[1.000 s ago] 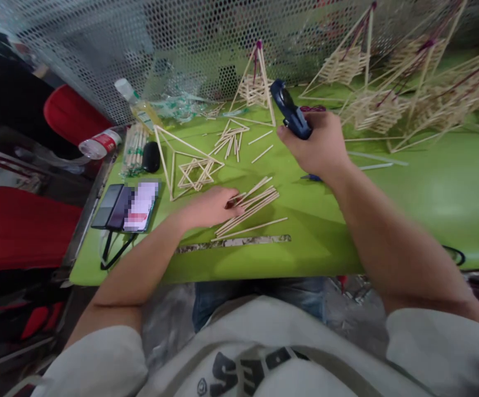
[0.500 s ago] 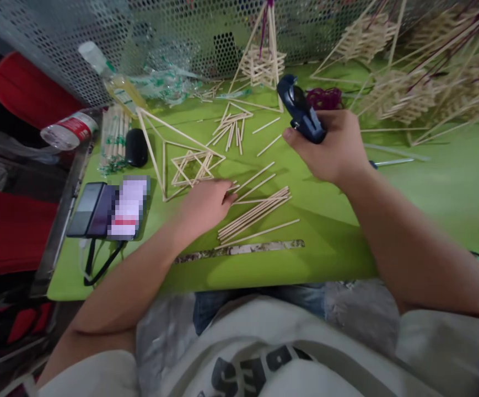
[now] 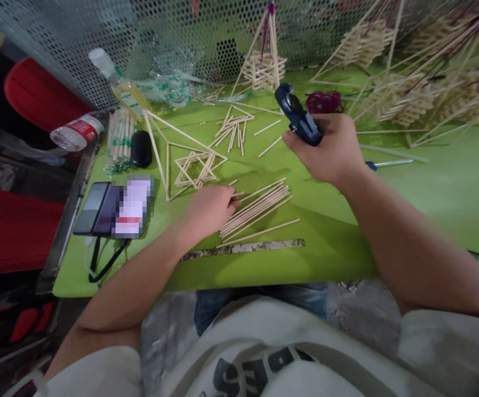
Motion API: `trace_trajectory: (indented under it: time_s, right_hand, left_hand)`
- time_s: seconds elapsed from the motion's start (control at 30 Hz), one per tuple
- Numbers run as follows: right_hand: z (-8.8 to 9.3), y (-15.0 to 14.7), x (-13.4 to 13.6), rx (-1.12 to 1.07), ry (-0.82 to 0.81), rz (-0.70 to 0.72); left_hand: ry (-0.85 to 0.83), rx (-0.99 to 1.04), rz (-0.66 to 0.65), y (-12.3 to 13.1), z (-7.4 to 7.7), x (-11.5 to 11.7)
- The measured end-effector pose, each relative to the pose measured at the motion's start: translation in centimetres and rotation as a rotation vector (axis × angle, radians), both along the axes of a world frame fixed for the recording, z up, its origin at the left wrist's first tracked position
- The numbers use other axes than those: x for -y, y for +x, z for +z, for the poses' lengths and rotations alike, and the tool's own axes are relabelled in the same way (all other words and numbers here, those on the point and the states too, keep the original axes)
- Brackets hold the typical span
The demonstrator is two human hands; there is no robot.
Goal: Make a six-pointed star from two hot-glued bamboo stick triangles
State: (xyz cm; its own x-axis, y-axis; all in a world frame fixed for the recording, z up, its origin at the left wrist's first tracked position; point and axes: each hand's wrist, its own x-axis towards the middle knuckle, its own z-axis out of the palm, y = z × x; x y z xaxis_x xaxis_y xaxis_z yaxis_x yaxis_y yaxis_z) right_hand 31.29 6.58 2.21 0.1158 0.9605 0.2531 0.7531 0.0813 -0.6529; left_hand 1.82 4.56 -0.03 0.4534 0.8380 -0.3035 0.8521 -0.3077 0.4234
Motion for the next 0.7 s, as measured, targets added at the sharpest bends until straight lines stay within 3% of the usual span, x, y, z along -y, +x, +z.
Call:
trace_trajectory:
  time_s: [0.2, 0.33, 0.53, 0.7]
  right_hand:
    - [-0.6, -0.2, -0.3, -0.049, 0.049, 0.024]
    - [-1.1, -0.1, -0.5, -0.086, 0.069, 0.004]
    - [-1.4, -0.2, -0.7, -0.12, 0.132, -0.04]
    - [-1.4, -0.3, -0.7, -0.14, 0.157, -0.03]
  left_hand:
    - [-0.043, -0.086, -0.116, 0.9, 0.3, 0.4]
    - [-0.006, -0.022, -0.122, 0.5, 0.6, 0.2]
    - [-0.065, 0.467, 0.001, -1.0, 0.9, -0.2]
    - [-0.247, 0.916, 0.004, -1.0, -1.4, -0.8]
